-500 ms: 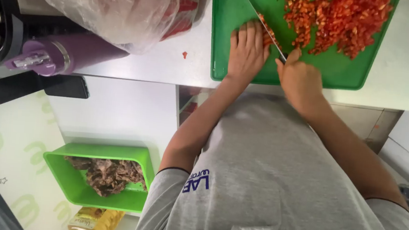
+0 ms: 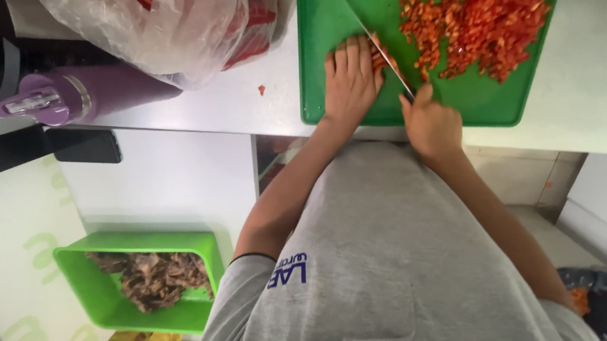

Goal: Dicing red bell peppers into small pieces on a green cutting board.

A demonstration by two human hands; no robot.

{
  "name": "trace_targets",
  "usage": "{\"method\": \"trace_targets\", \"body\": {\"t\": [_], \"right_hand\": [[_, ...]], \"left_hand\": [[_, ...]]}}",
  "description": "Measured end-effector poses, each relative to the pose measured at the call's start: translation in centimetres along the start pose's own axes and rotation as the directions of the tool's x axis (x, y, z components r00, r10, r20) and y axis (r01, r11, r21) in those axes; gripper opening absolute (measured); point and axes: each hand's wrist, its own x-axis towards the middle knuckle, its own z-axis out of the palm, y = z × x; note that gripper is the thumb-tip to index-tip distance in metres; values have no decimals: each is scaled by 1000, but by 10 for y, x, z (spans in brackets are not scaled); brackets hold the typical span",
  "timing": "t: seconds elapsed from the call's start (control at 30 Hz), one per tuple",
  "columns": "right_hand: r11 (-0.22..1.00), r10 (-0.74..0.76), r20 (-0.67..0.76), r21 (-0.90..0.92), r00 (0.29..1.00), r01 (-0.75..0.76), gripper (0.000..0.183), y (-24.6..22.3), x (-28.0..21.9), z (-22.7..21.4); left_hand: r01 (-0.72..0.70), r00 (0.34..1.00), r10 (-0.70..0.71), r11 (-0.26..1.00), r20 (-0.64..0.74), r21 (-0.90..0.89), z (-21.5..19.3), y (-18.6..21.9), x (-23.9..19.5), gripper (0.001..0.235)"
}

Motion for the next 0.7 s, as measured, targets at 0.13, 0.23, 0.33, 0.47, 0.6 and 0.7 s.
{"method": "trace_targets", "body": {"t": [0.13, 0.23, 0.33, 0.47, 0.6, 0.7], "right_hand": [[998, 14, -4, -66, 1000, -14, 43, 20, -10, -6], [999, -44, -66, 6, 997, 45, 41, 15, -5, -10], [996, -80, -92, 43, 993, 84, 40, 3, -12, -22], [991, -102, -80, 82, 992, 109, 40, -8, -16, -25], [992, -113, -50, 49, 992, 115, 41, -8, -13, -17], [995, -85, 33, 56, 996, 83, 41, -15, -8, -26]], "left_hand": [[-1, 1000, 2, 1000, 21, -3, -10, 3, 2, 72], [-3, 1000, 3, 1000, 6, 13, -13, 0, 3, 72], [5, 1000, -5, 999, -6, -39, -31, 5, 6, 80], [8, 998, -12, 998, -55, -66, -29, 4, 4, 78], [-10, 999, 11, 1000, -53, 24, -4, 0, -2, 64], [-10, 999, 12, 999, -41, 40, -3, 0, -4, 62]]}}
